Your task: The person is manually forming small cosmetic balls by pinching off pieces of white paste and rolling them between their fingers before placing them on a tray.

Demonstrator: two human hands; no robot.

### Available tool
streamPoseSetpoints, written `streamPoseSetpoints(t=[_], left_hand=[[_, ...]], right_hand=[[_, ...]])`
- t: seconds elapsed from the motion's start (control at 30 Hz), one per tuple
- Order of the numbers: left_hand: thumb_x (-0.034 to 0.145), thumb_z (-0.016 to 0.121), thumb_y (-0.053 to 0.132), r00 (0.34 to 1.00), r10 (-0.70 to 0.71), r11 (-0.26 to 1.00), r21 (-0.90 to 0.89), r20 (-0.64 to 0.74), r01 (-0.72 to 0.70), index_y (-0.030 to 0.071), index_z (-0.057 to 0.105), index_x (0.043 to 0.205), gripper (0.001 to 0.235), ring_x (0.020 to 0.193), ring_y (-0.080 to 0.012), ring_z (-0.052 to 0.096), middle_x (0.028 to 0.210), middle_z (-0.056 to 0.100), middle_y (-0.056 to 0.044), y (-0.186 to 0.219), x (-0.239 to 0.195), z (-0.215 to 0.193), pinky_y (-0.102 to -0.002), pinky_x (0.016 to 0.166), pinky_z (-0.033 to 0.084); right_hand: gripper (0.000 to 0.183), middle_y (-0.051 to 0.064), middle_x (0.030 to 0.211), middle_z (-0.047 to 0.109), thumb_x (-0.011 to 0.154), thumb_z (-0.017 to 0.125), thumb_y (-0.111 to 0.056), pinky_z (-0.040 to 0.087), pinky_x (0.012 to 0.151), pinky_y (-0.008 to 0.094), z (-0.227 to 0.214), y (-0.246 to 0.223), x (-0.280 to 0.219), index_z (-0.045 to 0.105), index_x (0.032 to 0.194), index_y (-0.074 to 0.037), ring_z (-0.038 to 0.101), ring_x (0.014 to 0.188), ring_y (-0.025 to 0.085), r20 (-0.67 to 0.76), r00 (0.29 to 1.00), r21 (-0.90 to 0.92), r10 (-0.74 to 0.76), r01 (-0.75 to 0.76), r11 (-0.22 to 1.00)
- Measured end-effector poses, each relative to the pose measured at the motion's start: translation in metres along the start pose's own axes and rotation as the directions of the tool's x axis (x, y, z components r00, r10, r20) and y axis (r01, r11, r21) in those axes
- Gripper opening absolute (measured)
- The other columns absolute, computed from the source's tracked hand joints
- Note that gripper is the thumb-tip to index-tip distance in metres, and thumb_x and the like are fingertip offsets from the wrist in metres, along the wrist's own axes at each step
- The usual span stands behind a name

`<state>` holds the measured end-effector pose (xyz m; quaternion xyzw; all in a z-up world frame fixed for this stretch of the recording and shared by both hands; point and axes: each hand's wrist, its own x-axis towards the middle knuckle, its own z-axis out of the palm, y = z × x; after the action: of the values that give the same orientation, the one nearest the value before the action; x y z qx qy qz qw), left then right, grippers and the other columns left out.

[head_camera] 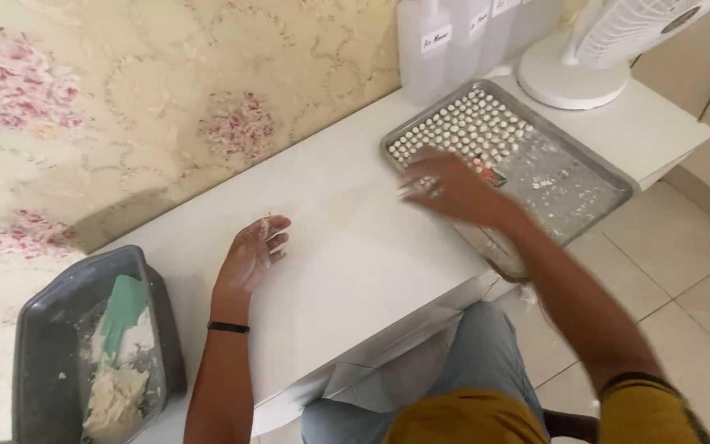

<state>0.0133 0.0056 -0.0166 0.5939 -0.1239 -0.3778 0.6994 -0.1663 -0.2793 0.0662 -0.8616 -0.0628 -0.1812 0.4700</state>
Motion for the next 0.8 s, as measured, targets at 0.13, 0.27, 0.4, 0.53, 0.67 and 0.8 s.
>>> streamPoseSetpoints(t=[0.13, 0.27, 0.4, 0.53, 0.67, 0.8], left_hand=[[0.084, 0.046, 0.032, 1.000, 0.005, 0.999, -0.047, 0.013, -0.005, 0.013, 0.054, 0.104, 0.028, 0.087, -0.0159, 0.055, 0.102, 0.058, -0.001, -0.003, 0.003, -0.004, -0.030, 0.072, 0.044], [0.083, 0.047, 0.036, 1.000, 0.010, 1.000, -0.028, 0.023, -0.009, 0.014, 0.055, 0.102, 0.030, 0.087, -0.0145, 0.055, 0.100, 0.058, 0.001, -0.004, 0.003, -0.003, -0.029, 0.073, 0.043], [0.084, 0.045, 0.035, 1.000, 0.000, 1.000, -0.011, 0.013, 0.000, 0.014, 0.055, 0.102, 0.029, 0.087, -0.0162, 0.054, 0.100, 0.057, -0.001, -0.004, 0.002, -0.002, -0.031, 0.074, 0.040], [0.083, 0.047, 0.036, 1.000, 0.018, 1.000, -0.018, 0.009, -0.018, 0.014, 0.055, 0.101, 0.030, 0.086, -0.0146, 0.054, 0.099, 0.057, 0.000, -0.004, 0.002, -0.003, -0.029, 0.073, 0.040], [0.083, 0.047, 0.035, 1.000, 0.022, 1.000, -0.021, 0.008, -0.022, 0.014, 0.055, 0.101, 0.028, 0.086, -0.0152, 0.054, 0.099, 0.058, -0.001, 0.002, -0.003, 0.002, -0.031, 0.074, 0.040], [0.083, 0.046, 0.035, 0.999, 0.025, 1.000, -0.006, 0.022, -0.024, 0.014, 0.055, 0.102, 0.029, 0.087, -0.0151, 0.054, 0.100, 0.058, -0.001, 0.000, -0.001, 0.000, -0.031, 0.074, 0.039]], right_hand=[[0.028, 0.026, 0.091, 0.056, 0.072, 0.065, -0.007, 0.047, 0.068, 0.047, -0.077, 0.056, -0.023, 0.058, 0.095, 0.007, 0.056, 0.085, 0.041, -0.085, 0.979, -0.296, 0.186, -0.203, 0.933], [0.037, 0.015, 0.082, 0.063, 0.076, 0.062, -0.040, 0.045, 0.077, 0.041, -0.126, 0.139, -0.043, 0.065, 0.090, -0.006, 0.060, 0.081, 0.032, -0.167, 0.884, -0.654, 0.437, -0.431, 0.622], [0.035, 0.011, 0.078, 0.066, 0.074, 0.061, -0.039, 0.046, 0.076, 0.039, -0.131, 0.180, -0.050, 0.065, 0.093, -0.010, 0.063, 0.075, 0.030, -0.151, 0.889, -0.752, 0.431, -0.387, 0.533], [0.028, 0.009, 0.077, 0.066, 0.077, 0.059, -0.037, 0.046, 0.074, 0.037, -0.123, 0.192, -0.050, 0.065, 0.090, -0.013, 0.064, 0.073, 0.029, -0.188, 0.886, -0.764, 0.424, -0.403, 0.504], [0.026, 0.010, 0.077, 0.064, 0.076, 0.063, -0.031, 0.047, 0.074, 0.038, -0.123, 0.183, -0.047, 0.065, 0.092, -0.011, 0.062, 0.074, 0.030, -0.246, 0.885, -0.709, 0.395, -0.442, 0.550], [0.022, 0.009, 0.075, 0.063, 0.077, 0.065, -0.030, 0.047, 0.072, 0.039, -0.125, 0.193, -0.049, 0.066, 0.089, -0.012, 0.061, 0.073, 0.030, -0.288, 0.894, -0.670, 0.343, -0.444, 0.595]])
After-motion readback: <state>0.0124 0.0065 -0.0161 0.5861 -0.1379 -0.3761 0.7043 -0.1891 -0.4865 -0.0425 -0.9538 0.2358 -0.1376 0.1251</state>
